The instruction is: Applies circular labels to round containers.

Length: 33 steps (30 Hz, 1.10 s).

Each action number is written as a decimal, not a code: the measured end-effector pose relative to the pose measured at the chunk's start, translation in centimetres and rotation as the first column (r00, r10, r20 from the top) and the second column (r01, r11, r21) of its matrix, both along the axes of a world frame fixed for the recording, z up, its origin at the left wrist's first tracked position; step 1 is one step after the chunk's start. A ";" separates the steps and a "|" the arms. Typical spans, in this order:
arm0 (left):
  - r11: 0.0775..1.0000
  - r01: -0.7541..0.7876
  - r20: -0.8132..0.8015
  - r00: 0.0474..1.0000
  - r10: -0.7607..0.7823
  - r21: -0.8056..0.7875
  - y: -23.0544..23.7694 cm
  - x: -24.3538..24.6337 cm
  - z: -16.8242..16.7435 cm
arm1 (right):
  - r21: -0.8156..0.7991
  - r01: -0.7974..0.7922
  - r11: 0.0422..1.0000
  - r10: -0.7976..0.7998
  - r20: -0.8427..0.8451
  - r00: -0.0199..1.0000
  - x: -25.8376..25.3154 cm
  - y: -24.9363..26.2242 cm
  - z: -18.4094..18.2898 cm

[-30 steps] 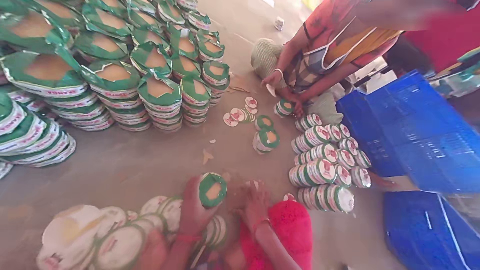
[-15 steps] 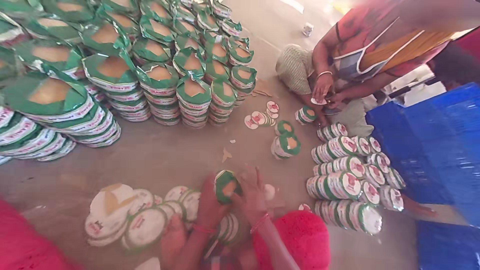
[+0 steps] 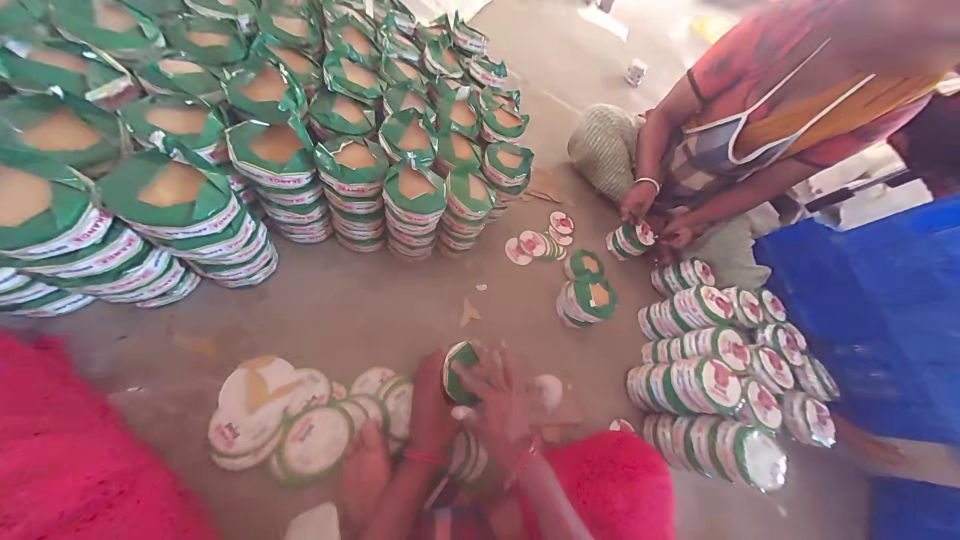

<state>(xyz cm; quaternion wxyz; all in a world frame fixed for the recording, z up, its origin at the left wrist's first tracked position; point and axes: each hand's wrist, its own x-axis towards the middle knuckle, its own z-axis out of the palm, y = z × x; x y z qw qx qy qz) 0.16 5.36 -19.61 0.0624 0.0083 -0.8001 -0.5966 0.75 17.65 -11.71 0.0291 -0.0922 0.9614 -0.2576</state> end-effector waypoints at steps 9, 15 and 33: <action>0.997 0.078 0.203 0.976 -0.073 -0.015 -1.2 0.2 6.2 | -0.043 -0.018 0.999 0.013 -0.100 0.995 3.5 0.4 -0.3; 0.998 0.013 0.042 0.999 -0.010 -0.069 -0.1 -0.1 0.0 | 0.180 0.004 0.984 0.014 -0.096 0.995 5.5 1.9 -0.8; 0.997 0.016 0.149 0.989 -0.003 -0.081 -0.5 0.5 1.5 | 0.115 0.129 0.985 -0.115 -0.123 0.986 2.1 2.6 -0.4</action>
